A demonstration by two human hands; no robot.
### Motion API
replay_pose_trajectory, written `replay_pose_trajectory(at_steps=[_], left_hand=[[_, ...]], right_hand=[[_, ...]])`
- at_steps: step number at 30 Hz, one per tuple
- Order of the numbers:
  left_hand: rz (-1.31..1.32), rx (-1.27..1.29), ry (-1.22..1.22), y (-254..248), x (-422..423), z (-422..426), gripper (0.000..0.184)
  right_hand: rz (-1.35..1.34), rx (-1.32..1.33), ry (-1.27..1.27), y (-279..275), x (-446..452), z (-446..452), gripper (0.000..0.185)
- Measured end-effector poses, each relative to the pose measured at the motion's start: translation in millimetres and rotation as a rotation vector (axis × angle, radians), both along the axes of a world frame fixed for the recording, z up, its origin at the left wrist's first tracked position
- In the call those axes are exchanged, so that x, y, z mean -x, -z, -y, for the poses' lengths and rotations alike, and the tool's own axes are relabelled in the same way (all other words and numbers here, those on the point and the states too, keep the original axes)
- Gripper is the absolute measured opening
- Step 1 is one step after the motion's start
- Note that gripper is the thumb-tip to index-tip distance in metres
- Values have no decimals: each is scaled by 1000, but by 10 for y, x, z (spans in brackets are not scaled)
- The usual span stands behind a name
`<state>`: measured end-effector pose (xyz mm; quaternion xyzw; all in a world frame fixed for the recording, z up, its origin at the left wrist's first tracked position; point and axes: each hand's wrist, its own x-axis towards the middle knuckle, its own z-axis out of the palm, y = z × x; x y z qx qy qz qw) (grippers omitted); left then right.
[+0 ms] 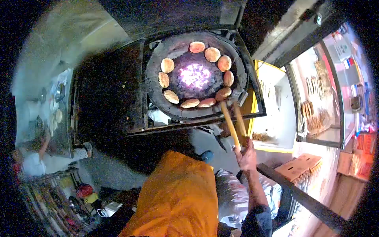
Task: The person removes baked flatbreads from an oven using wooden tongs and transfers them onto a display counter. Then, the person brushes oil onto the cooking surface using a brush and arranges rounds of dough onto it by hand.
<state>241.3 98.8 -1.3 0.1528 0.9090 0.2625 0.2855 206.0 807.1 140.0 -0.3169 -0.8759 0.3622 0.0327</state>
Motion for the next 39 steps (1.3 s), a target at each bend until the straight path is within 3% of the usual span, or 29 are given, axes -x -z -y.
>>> replay_pose_trajectory(at_steps=[2, 5, 8, 9, 10, 11, 13, 15, 16, 19, 20, 21, 22, 23, 25, 26, 27, 28, 29, 31, 32, 33, 34, 35, 36, 37, 39], left_hand=[[242, -94, -165, 138, 45, -133, 24], [546, -404, -467, 584, 119, -81, 23], [1074, -1387, -872, 1173, 298, -10, 22], [1232, -1382, -910, 1148, 521, -102, 21], [1236, -1396, -916, 1096, 705, -177, 21], [1050, -757, -739, 1021, 874, -251, 22], [826, -153, -540, 911, 1072, -384, 24], [1028, -784, -997, 725, 1138, -572, 30], [1035, -778, -1014, 691, 1088, -604, 30], [886, -985, -972, 529, 935, -811, 29], [555, -974, -795, 401, 911, -961, 29], [397, -955, -703, 365, 866, -972, 29], [234, -926, -624, 333, 819, -981, 30], [568, -985, -961, 348, 682, -925, 30], [914, -1012, -1302, 583, 383, -830, 31], [1083, -1506, -1200, 832, 247, -796, 31], [1224, -2004, -1023, 978, 200, -765, 34], [1227, -2004, -1020, 966, 257, -742, 34], [1099, -1708, -924, 934, 295, -705, 37], [970, -1413, -815, 863, 294, -697, 40], [908, -1222, -987, 830, 252, -738, 39], [837, -1026, -1147, 803, 220, -791, 37], [838, -1024, -1145, 772, 227, -836, 37], [598, -783, -876, 742, 246, -860, 36], [359, -537, -606, 677, 296, -888, 35], [354, -527, -608, 455, 497, -1033, 35], [403, 558, -56, -195, 1120, -1488, 31]], right_hand=[[302, -98, 39, -365, 274, -103, 55], [212, -311, -148, -662, 824, -405, 53], [197, -741, -396, -911, 1654, -728, 57], [347, -721, -427, -900, 1913, -892, 56], [320, -733, -471, -1098, 2308, -831, 55], [297, -846, -495, -1072, 2604, -913, 53], [152, -1138, -549, -788, 3101, -1176, 52], [102, -1361, -637, -603, 3578, -1320, 41], [177, -1410, -701, -589, 3835, -1336, 33], [185, -1485, -745, -116, 4468, -1668, 17], [178, -1483, -750, 37, 4639, -1755, 14], [170, -1485, -758, 122, 4767, -1772, 10], [163, -1501, -793, -11, 4879, -1584, 21], [155, -1518, -828, -157, 4993, -1382, 36], [587, -1981, -812, 75, 5207, -1591, 36], [728, -1232, -729, -370, 5203, -1109, 35], [51, -1458, -831, 11, 5138, -1620, 51], [52, -1460, -828, -37, 5148, -1599, 51], [155, -1426, -809, -97, 5154, -1584, 52], [411, -1361, -801, -348, 5065, -1435, 56], [415, -1362, -794, -334, 5012, -1513, 56], [240, -1443, -825, -286, 4963, -1621, 56], [59, -1515, -854, -220, 4924, -1707, 57], [346, -1442, -768, -94, 4987, -1776, 55], [343, -1434, -768, -116, 5005, -1710, 55], [379, -1363, -773, -188, 5056, -1577, 54], [372, -1275, -806, -127, 5128, -1506, 50]])
